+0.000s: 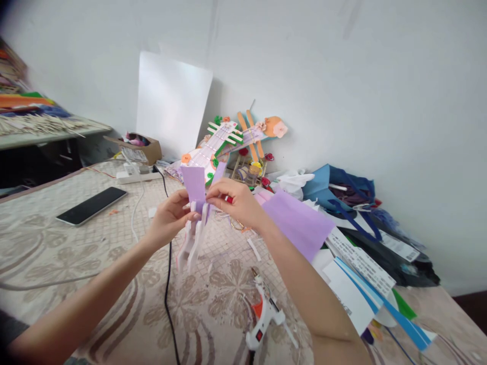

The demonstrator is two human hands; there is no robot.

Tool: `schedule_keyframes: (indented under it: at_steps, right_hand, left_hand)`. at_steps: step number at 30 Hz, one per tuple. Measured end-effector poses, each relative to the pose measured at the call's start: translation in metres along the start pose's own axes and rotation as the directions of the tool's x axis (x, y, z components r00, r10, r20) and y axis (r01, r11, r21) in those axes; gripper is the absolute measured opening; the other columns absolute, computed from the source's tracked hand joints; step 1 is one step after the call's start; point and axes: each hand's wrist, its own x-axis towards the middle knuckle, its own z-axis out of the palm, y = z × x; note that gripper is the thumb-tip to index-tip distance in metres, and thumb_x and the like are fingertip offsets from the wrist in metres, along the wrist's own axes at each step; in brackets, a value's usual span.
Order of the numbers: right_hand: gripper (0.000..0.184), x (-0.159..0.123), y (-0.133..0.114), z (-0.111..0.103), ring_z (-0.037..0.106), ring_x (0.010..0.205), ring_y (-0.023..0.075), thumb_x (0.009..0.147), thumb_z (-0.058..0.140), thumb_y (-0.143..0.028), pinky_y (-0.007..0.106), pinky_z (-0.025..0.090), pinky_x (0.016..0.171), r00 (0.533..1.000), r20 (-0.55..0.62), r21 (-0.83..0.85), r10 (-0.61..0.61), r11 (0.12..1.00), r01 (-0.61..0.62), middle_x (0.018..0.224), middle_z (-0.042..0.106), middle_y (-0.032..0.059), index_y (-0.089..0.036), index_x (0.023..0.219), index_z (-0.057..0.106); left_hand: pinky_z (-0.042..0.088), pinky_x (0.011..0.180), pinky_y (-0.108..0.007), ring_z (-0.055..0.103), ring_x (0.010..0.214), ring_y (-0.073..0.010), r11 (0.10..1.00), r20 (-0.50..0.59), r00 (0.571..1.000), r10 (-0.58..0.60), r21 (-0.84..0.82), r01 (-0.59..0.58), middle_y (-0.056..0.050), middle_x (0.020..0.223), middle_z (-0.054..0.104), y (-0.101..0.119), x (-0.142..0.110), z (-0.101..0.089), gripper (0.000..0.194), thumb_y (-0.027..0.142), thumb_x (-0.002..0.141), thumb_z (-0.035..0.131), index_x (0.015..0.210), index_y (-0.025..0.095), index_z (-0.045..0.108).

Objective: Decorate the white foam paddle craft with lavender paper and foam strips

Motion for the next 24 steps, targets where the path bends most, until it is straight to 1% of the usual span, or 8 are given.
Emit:
schedule_keyframes:
  at_steps: [6,13,20,24]
  right_hand:
    - [0.01,0.002,0.001,0.0,0.064,0.09,0.0151,0.089,0.062,-0.016,0.034,0.051,0.084,0.999,0.025,0.003,-0.019,1.0,0.019,0.092,0.069,0.0019,-0.023,0.087,0.068]
    - [0.009,0.002,0.002,0.001,0.062,0.087,0.0146,0.089,0.059,-0.015,0.032,0.05,0.081,0.999,0.044,0.01,0.006,1.0,-0.006,0.091,0.067,0.0014,-0.022,0.085,0.064]
    - [0.01,-0.004,0.005,0.009,0.06,0.083,0.0146,0.089,0.057,-0.016,0.031,0.048,0.076,1.0,-0.024,0.042,0.001,0.999,0.0,0.088,0.064,0.0009,-0.023,0.081,0.058]
    - [0.01,-0.009,0.008,0.013,0.059,0.079,0.0146,0.089,0.056,-0.017,0.029,0.047,0.07,0.998,-0.069,0.036,-0.002,0.999,0.005,0.088,0.065,0.0014,-0.023,0.08,0.058]
  left_hand:
    - [0.057,0.087,-0.029,0.063,0.104,-0.0184,1.0,0.001,1.0,0.015,-0.008,-0.015,-0.005,0.114,0.063,-0.001,0.0,0.0,0.037,0.026,0.079,0.079,0.112,0.025,0.062]
    - [0.057,0.086,-0.03,0.063,0.103,-0.0183,1.0,-0.003,1.0,0.014,-0.008,-0.015,-0.005,0.113,0.063,-0.001,0.0,0.0,0.037,0.027,0.078,0.079,0.111,0.024,0.062]
    - [0.057,0.086,-0.029,0.062,0.1,-0.0168,1.0,-0.008,1.0,0.005,-0.011,-0.006,-0.004,0.109,0.063,0.0,-0.001,0.002,0.034,0.026,0.079,0.079,0.109,0.024,0.062]
    - [0.057,0.087,-0.03,0.062,0.098,-0.017,1.0,-0.029,1.0,0.006,0.0,-0.006,-0.004,0.106,0.063,0.0,-0.001,0.004,0.035,0.028,0.078,0.08,0.108,0.024,0.063]
